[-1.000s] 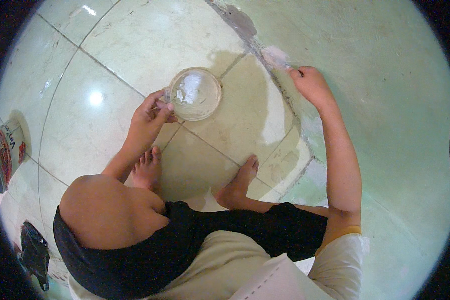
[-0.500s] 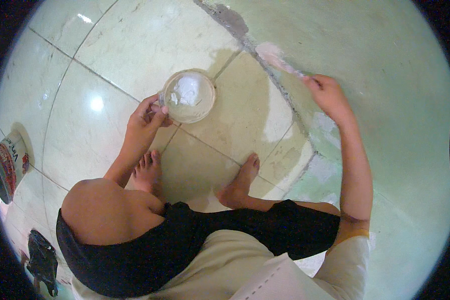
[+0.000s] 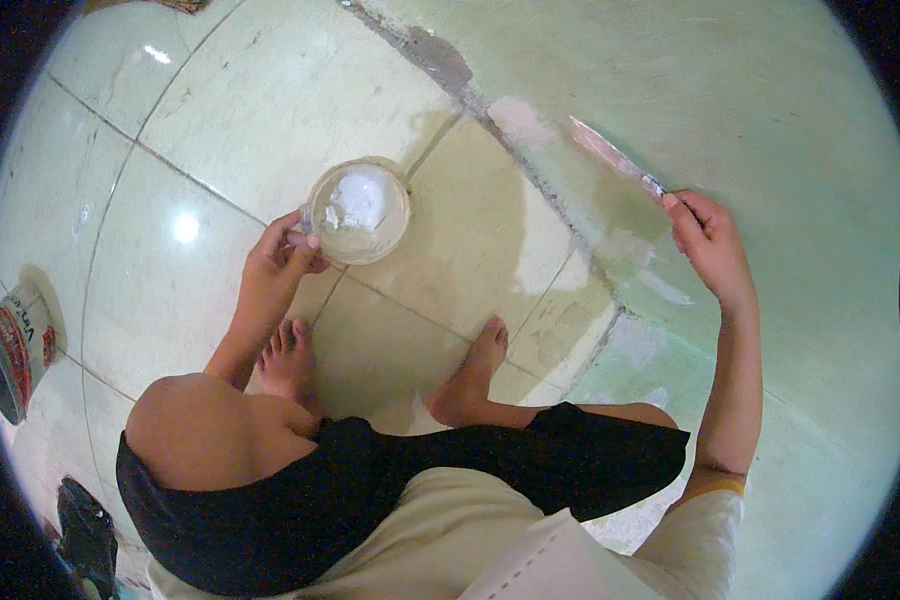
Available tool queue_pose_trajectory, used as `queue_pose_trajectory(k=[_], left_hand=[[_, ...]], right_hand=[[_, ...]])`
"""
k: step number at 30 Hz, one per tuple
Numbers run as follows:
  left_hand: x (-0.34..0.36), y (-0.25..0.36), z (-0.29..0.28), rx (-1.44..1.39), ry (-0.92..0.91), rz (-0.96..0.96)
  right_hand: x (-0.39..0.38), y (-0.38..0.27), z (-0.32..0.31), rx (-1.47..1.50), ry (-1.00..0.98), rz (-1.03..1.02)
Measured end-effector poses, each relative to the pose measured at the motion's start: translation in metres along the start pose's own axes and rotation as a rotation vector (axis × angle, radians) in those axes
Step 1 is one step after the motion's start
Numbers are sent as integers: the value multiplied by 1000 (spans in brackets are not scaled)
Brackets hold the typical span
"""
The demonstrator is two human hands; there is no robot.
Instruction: The person patches a crack in a wall by applying a white substance from a container onto the surface using a putty knife.
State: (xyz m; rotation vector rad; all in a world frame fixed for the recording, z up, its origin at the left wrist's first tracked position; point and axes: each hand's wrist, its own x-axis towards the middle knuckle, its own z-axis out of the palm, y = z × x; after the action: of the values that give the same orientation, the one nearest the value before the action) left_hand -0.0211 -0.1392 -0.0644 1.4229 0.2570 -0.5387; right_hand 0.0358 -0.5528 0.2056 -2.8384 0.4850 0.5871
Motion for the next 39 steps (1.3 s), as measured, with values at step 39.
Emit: queue_pose_trajectory(k=[39], left_hand=[[3, -12, 5, -65, 17, 48]], right_hand=[[-37, 64, 20, -89, 616, -132]])
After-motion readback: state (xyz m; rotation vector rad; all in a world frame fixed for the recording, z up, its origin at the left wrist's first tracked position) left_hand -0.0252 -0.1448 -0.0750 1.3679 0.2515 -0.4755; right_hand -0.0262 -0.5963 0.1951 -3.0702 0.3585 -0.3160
